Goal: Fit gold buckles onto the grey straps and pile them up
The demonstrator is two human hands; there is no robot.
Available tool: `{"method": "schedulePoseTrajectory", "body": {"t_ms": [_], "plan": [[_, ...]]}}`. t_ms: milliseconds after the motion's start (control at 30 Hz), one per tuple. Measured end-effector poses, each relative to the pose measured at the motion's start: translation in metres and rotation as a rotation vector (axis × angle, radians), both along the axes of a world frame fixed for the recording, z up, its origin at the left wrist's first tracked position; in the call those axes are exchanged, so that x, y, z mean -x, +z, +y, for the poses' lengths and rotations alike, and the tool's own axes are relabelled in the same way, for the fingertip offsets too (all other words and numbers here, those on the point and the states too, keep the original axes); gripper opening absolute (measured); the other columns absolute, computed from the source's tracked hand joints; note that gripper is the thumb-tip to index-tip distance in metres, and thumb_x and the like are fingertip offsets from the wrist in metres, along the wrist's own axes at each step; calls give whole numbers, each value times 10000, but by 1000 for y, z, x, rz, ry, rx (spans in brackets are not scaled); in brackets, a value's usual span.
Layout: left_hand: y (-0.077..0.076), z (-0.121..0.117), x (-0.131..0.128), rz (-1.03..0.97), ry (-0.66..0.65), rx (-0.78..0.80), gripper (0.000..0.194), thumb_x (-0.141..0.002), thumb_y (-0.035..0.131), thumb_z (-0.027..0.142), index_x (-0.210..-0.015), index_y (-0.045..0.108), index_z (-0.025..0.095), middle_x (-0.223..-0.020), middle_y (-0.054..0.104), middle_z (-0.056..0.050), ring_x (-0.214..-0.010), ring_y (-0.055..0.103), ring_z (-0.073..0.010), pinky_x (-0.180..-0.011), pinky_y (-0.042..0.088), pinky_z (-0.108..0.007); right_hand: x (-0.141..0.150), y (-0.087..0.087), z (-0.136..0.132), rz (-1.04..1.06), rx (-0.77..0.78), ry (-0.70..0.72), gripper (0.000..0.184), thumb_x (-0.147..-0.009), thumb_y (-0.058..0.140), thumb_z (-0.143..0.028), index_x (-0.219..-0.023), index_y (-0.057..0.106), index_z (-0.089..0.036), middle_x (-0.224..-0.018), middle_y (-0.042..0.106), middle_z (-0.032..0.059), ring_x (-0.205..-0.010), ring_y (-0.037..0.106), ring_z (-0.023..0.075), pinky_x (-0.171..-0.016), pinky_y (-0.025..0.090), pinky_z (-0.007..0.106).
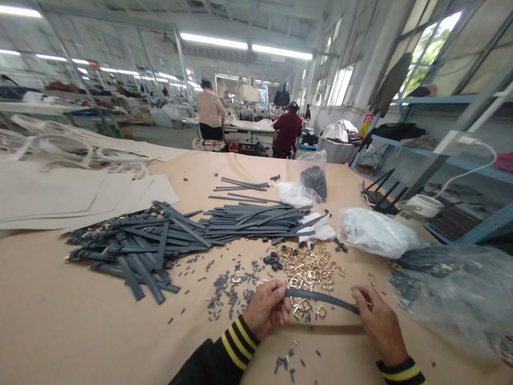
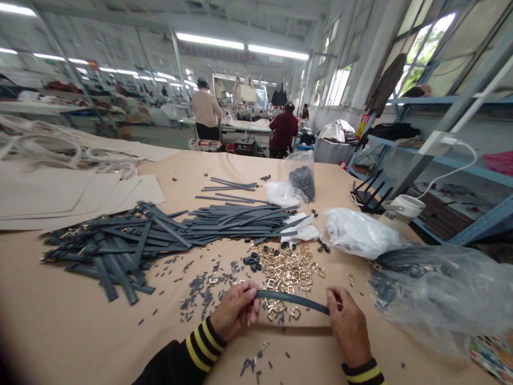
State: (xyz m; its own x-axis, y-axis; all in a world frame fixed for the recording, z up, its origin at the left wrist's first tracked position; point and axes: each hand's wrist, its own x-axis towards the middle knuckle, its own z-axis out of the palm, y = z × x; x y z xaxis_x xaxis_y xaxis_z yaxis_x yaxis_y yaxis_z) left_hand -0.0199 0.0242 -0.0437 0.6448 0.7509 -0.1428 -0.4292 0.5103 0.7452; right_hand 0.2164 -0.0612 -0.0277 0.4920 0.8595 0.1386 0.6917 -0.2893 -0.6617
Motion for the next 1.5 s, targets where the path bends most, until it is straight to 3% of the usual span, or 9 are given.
{"method": "schedulePoseTrajectory", "body": {"t_ms": [100, 267, 467, 600, 733, 1133, 1233, 1367, 1500], "plan": [[-3, 2, 0, 57, 27, 11, 275, -726, 592, 368, -727, 449, 133, -503, 594, 2, -339, 513, -64, -317, 359, -121, -23, -15, -8, -124, 159, 39, 236, -796, 365, -420, -740, 477, -220, -709, 634, 54, -705, 612, 230, -668, 454, 336], [-4, 3, -1, 199, 46, -63, 275, -717, 586, 378, -689, 447, 143, -443, 545, 47, -285, 437, -35, -280, 271, -109, -30, -27, -3, -253, 222, -48, 223, -768, 397, -427, -719, 441, -213, -727, 619, 88, -745, 599, 270, -674, 443, 374], [-8, 4, -1, 302, 41, -109, 281, -717, 569, 400, -692, 437, 154, -438, 532, 64, -285, 420, -31, -291, 275, -118, 12, -5, 31, 277, 65, 196, 319, -780, 411, -471, -881, 518, -188, -836, 645, 64, -819, 612, 228, -661, 494, 307], [-8, 4, -2, 312, 26, -124, 279, -722, 559, 403, -701, 433, 155, -445, 534, 65, -286, 417, -33, -293, 289, -122, 43, 15, 31, 220, 3, 292, 276, -791, 440, -431, -851, 567, -194, -839, 638, 51, -798, 593, 205, -693, 469, 285], [-4, 0, -3, 309, -4, -142, 272, -734, 550, 394, -702, 432, 152, -442, 527, 63, -290, 418, -33, -294, 291, -119, 68, 28, 26, 192, 89, 571, 210, -814, 442, -333, -823, 607, -203, -780, 642, 20, -727, 577, 175, -664, 433, 262], [-19, -5, -11, 209, -14, -150, 295, -761, 488, 452, -753, 374, 181, -488, 480, 68, -319, 417, -56, -309, 301, -150, 84, 22, 36, 752, 162, 827, 96, -802, 471, -228, -763, 530, -163, -705, 641, 16, -609, 553, 123, -546, 402, 216], [-13, -7, -10, 333, 107, -303, 247, -749, 516, 382, -829, 388, 186, -672, 509, 23, -471, 483, -85, -388, 365, -187, 84, 12, 35, 789, 142, 747, 93, -782, 517, -240, -737, 514, -158, -652, 590, -12, -528, 500, 91, -503, 376, 197], [-4, -13, -7, 663, 344, -773, 77, -793, 450, 222, -738, 470, 172, -748, 481, -16, -708, 478, -139, -637, 413, -277, 84, -4, 34, 801, 163, 641, 143, -774, 536, -283, -725, 510, -151, -621, 559, -24, -490, 471, 76, -476, 357, 188], [-4, -18, -7, 703, 299, -937, 156, -831, 367, 176, -753, 502, 166, -745, 514, -37, -726, 476, -151, -682, 402, -291, 85, -12, 35, 791, 180, 544, 223, -762, 544, -370, -722, 502, -155, -557, 517, -45, -455, 452, 76, -438, 345, 183]]}}
